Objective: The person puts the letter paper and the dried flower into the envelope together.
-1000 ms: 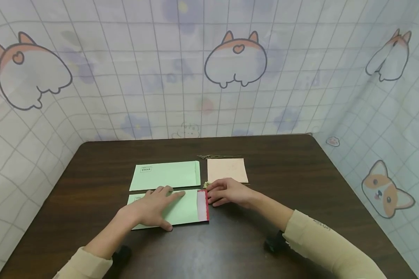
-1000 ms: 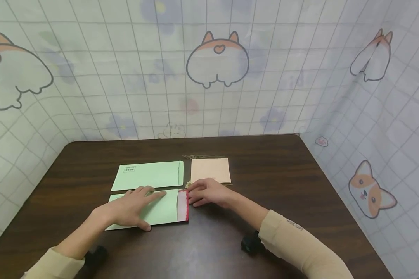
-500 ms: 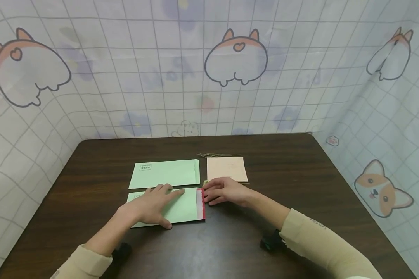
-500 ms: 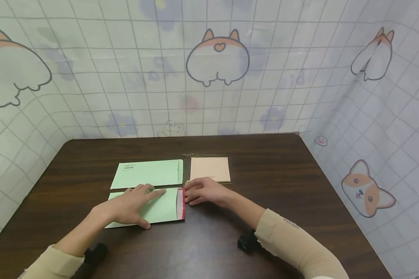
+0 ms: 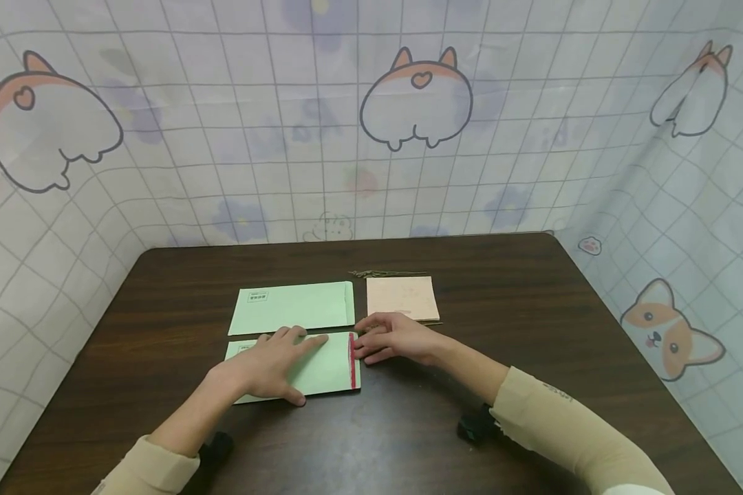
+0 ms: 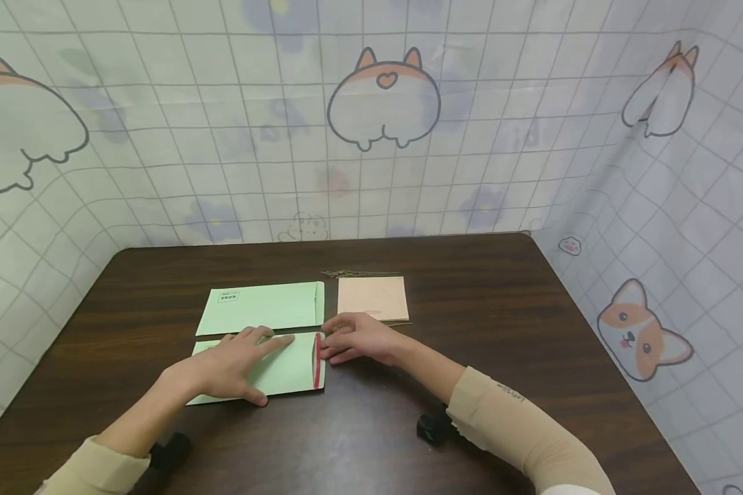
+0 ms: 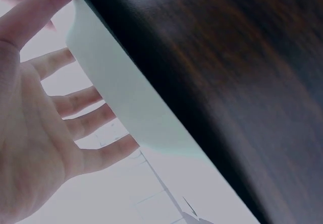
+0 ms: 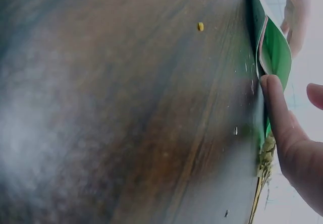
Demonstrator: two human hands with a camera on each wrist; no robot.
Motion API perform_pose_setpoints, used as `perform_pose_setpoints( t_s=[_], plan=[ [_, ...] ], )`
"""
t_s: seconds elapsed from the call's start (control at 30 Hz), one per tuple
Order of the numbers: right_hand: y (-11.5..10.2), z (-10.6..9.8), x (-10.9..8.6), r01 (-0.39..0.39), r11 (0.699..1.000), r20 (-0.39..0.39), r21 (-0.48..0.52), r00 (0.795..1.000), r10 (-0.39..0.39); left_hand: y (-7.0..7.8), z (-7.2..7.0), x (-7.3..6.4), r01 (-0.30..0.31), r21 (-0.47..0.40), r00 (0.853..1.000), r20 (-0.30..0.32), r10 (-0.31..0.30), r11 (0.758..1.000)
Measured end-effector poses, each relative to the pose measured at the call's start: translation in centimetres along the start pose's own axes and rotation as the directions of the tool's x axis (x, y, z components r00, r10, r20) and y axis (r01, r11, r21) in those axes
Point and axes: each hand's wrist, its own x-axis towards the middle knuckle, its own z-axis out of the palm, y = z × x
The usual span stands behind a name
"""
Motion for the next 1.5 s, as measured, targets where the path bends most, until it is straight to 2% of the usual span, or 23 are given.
perform_pose_setpoints(
  t_s=[0.23, 0.73, 1.13, 1.33, 1.5],
  plan=[
    [0.2, 0.3, 0.2, -0.01, 0.999, 0.003, 0.047, 1.0, 0.01, 0.1, 0.1, 0.0, -0.005, 0.002, 1.0, 0.001, 0.005, 1.0],
    [-0.1, 0.2, 0.1, -0.008, 0.999, 0.038, 0.052, 0.999, 0.006, 0.0, 0.0, 0.1, -0.013, 0.006, 1.0, -0.004, 0.013, 1.0],
    [-0.3, -1.5, -1.3, -0.014, 0.999, 0.03, -0.044, 0.999, 0.016, 0.1, 0.1, 0.0, -0.017, -0.01, 1.0, -0.01, 0.017, 1.0],
    [-0.4, -2.4, -2.2, -0.026, 0.991, -0.012, -0.131, 1.0, 0.025, 0.0, 0.2, -0.1, -0.014, -0.009, 1.0, -0.012, 0.014, 1.0],
    [-0.2, -3.4, -2.9, -0.041, 0.987, -0.05, -0.153, 0.998, 0.034, -0.1, 0.1, -0.1, -0.027, -0.008, 0.999, -0.02, 0.027, 1.0]
  ],
)
